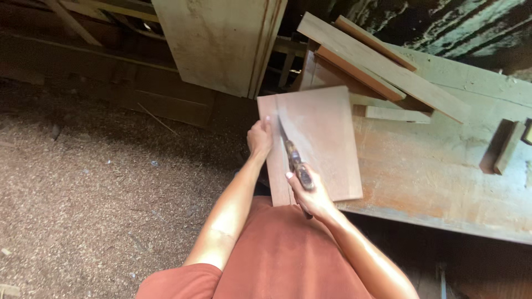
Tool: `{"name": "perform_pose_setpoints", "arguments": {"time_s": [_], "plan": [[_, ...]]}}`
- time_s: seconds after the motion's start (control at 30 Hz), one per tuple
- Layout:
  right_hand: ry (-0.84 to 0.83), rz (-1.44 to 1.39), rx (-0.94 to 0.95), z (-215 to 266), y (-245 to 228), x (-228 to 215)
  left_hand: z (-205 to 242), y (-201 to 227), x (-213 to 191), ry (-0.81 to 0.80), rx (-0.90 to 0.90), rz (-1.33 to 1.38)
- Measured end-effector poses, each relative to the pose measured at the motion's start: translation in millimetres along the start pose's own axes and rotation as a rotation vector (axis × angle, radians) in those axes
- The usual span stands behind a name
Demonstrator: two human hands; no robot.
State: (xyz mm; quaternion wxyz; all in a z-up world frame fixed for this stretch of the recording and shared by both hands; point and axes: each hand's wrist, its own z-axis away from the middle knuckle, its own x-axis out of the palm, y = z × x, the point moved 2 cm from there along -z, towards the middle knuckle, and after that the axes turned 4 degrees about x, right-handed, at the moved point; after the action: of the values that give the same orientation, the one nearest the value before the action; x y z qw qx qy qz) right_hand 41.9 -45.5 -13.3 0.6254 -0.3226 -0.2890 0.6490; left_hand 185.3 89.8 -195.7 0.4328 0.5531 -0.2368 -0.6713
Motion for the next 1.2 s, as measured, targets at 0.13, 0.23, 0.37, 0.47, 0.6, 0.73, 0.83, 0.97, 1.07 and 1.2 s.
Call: {"name": "perform_pose_setpoints", "arguments": {"time_s": [0.13, 0.23, 0.37, 0.47, 0.6, 0.73, 0.83, 0.97, 1.07, 1.2], "plan": [[0.003, -0.077, -0.008, 9.3, -2.5, -7.4, 3.7, -6.2, 2.5, 0.012, 0.025, 0.014], [-0.025, -0.114, -0.014, 16.9, -1.5, -5.2, 6.0, -11.9, 4.5, 0.025, 0.015, -0.019], [-0.058, -0.144, -0.014, 16.0, -2.2, -12.7, 9.8, -13.7, 3.9, 0.013, 0.074, 0.131], [-0.063, -0.14, -0.026, 17.3, -0.3, -11.9, 6.8, -10.1, 1.4, -0.033, 0.037, 0.169], [-0.047, -0.128, -0.015, 25.6, -1.1, -8.6, 15.3, -11.1, -3.4, -0.052, -0.014, 0.143], [-0.03, -0.112, 0.0, 30.2, -3.6, -7.3, 19.6, -9.7, -2.0, -0.036, 0.002, 0.138], [-0.056, -0.139, -0.001, 33.2, -6.4, -12.3, 25.2, -10.6, 0.3, -0.099, -0.072, 0.167], [-0.059, -0.177, 0.011, 34.5, -4.5, -10.7, 27.0, -14.3, -3.4, -0.061, 0.0, 0.127], [-0.075, -0.125, 0.014, 33.2, 2.1, -7.8, 27.5, -20.1, 1.3, -0.078, -0.026, 0.166], [-0.032, -0.089, 0.016, 15.3, 19.4, -4.5, 24.4, -35.7, 9.7, -0.042, -0.018, 0.095]]}}
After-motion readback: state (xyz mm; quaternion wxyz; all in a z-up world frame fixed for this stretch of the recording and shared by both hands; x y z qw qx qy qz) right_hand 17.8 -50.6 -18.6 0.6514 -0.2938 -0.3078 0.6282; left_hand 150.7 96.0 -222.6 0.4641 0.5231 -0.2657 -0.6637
